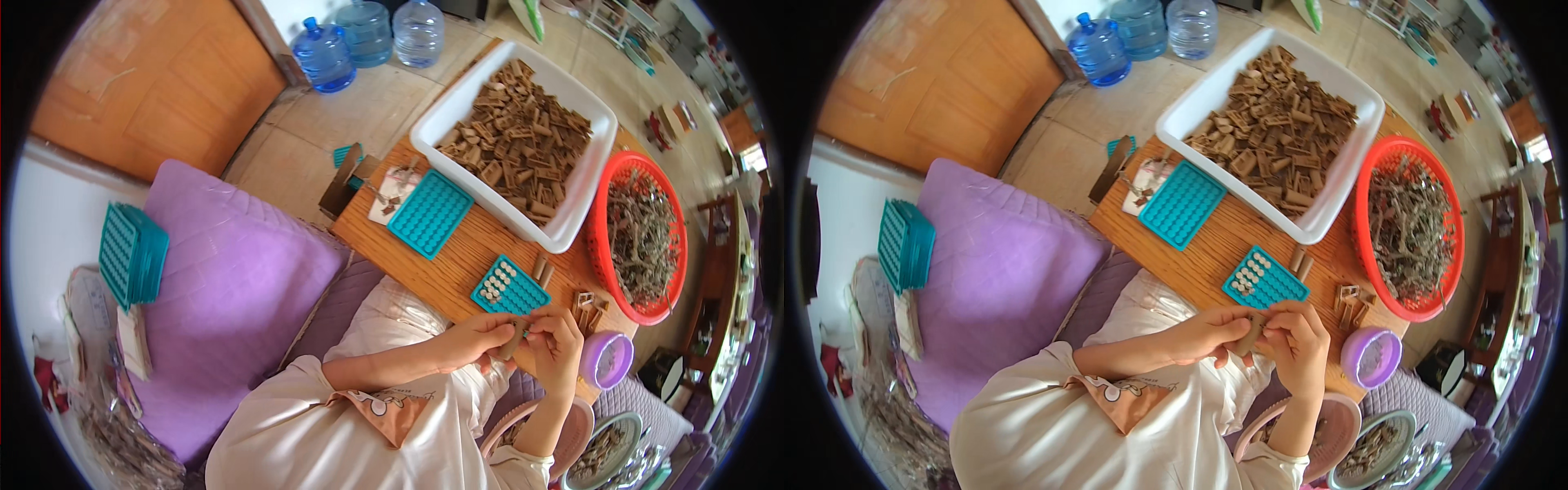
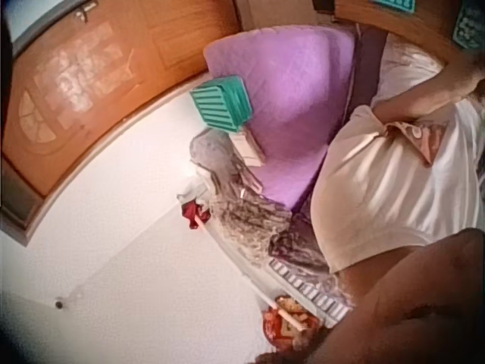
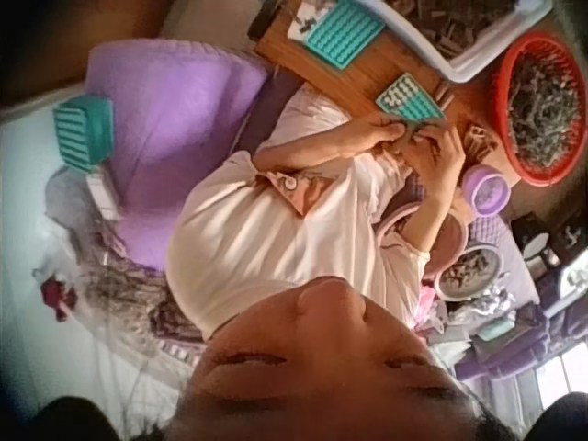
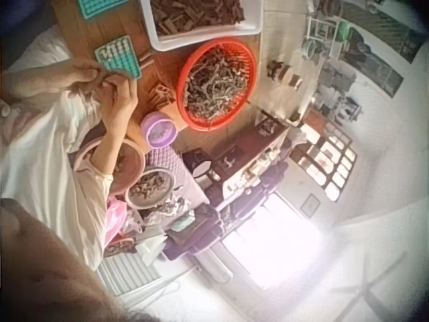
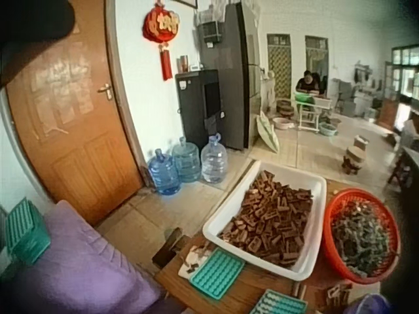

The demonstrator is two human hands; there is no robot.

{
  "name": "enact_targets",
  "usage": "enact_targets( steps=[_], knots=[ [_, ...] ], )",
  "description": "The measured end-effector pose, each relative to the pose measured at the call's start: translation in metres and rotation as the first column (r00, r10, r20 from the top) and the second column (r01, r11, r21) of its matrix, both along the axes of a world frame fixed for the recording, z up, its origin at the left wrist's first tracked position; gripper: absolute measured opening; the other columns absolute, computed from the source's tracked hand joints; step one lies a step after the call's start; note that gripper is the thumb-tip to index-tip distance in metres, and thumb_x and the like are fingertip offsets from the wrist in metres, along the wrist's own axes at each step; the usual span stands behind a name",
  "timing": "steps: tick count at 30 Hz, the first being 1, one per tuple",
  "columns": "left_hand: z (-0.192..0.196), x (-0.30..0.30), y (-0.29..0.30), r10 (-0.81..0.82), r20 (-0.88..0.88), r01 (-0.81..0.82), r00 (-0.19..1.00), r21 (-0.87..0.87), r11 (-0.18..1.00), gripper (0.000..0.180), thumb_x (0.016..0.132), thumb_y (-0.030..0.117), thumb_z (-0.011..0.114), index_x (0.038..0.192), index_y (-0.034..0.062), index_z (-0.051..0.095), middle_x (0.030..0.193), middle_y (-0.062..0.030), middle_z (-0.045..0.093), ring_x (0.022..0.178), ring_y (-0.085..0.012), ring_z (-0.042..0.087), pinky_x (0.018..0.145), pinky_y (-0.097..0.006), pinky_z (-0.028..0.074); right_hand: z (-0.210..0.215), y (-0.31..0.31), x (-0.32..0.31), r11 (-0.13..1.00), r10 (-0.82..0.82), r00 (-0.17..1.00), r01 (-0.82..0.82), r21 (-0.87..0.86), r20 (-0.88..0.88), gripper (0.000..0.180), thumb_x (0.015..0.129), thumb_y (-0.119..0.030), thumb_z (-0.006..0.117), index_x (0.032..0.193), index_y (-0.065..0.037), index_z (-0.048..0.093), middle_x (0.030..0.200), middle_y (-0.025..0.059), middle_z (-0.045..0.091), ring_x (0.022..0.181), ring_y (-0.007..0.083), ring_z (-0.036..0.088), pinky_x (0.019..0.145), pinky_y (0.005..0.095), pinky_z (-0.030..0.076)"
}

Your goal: Assembling small brown plastic components with small white circular pieces and colored strips at a table.

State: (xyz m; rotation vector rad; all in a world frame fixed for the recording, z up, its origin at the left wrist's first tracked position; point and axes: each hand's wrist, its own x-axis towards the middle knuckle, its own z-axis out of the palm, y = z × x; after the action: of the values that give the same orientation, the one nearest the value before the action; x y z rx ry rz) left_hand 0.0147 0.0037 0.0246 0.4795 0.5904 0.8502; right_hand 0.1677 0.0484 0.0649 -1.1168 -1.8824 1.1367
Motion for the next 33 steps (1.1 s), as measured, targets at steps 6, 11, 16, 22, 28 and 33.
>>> enact_targets(
  steps=[6, 11, 16, 22, 28, 33],
  knots=[
    [-0.001, -0.001, -0.004, 0.005, -0.034, -0.005, 0.999, 0.019, 1.0, 0.033, 0.091, 0.028, 0.034, 0.113, 0.0053, 0.042, 0.076, -0.0012, 0.05, 0.071, -0.0091, 0.057, 0.041, -0.016, 0.038, -0.003, 0.0, -0.001, 0.995, 0.071, 0.99, -0.078, 0.061, 0.119, 0.007, 0.069, 0.005, 0.057, 0.073, 0.001, 0.052, 0.078, 0.0109, 0.056, 0.067, 0.0198, 0.056, 0.057, 0.0261, 0.046],
    [-0.011, 0.002, -0.003, -0.117, -0.051, 0.12, 0.992, 0.058, 0.991, 0.031, 0.091, 0.026, 0.034, 0.113, 0.0049, 0.043, 0.071, -0.0006, 0.048, 0.072, -0.0088, 0.057, 0.042, -0.016, 0.037, -0.009, 0.0, 0.014, 0.988, 0.156, 0.976, -0.156, -0.012, 0.154, 0.009, 0.068, 0.003, 0.058, 0.076, 0.0, 0.054, 0.079, 0.0109, 0.056, 0.068, 0.0208, 0.055, 0.059, 0.0271, 0.045],
    [0.005, 0.011, -0.003, -0.182, 0.049, 0.178, 0.982, 0.065, 0.982, 0.038, 0.09, 0.031, 0.038, 0.118, 0.0058, 0.039, 0.088, -0.0042, 0.055, 0.079, -0.0098, 0.057, 0.047, -0.016, 0.04, -0.012, -0.007, 0.037, 0.965, 0.258, 0.966, -0.257, 0.055, -0.015, 0.017, 0.076, -0.015, 0.059, 0.082, 0.0, 0.052, 0.081, 0.0097, 0.053, 0.069, 0.0183, 0.051, 0.059, 0.0257, 0.04],
    [-0.004, 0.0, 0.002, 0.1, -0.04, -0.097, 0.994, 0.07, 0.993, 0.039, 0.085, 0.027, 0.05, 0.117, 0.0083, 0.04, 0.105, -0.0054, 0.053, 0.087, -0.0101, 0.054, 0.057, -0.017, 0.043, -0.001, -0.076, 0.146, 0.828, -0.56, 0.805, 0.553, -0.096, -0.194, 0.033, 0.077, -0.03, 0.061, 0.087, 0.0, 0.051, 0.085, 0.0037, 0.048, 0.071, 0.0091, 0.046, 0.06, 0.0209, 0.037],
    [-0.003, -0.042, 0.046, 0.189, -0.204, -0.135, 0.96, 0.254, 0.958, 0.028, 0.083, 0.019, 0.053, 0.107, 0.008, 0.047, 0.098, -0.0027, 0.056, 0.072, -0.0057, 0.048, 0.055, -0.016, 0.037, -0.053, -0.163, 0.253, 0.657, -0.651, 0.72, 0.694, -0.296, 0.241, 0.02, 0.074, -0.013, 0.061, 0.086, 0.001, 0.054, 0.077, 0.0025, 0.052, 0.065, 0.0074, 0.049, 0.056, 0.0199, 0.04],
    [0.02, -0.055, 0.064, 0.363, -0.231, -0.265, 0.903, 0.367, 0.892, 0.024, 0.082, 0.018, 0.054, 0.103, 0.0067, 0.05, 0.092, -0.0024, 0.058, 0.068, -0.0046, 0.047, 0.051, -0.016, 0.035, -0.08, -0.186, 0.26, 0.706, -0.333, 0.656, 0.649, -0.282, 0.678, 0.022, 0.07, -0.005, 0.057, 0.092, 0.0, 0.056, 0.065, 0.0064, 0.056, 0.062, 0.0138, 0.053, 0.057, 0.0256, 0.042]
  ],
)
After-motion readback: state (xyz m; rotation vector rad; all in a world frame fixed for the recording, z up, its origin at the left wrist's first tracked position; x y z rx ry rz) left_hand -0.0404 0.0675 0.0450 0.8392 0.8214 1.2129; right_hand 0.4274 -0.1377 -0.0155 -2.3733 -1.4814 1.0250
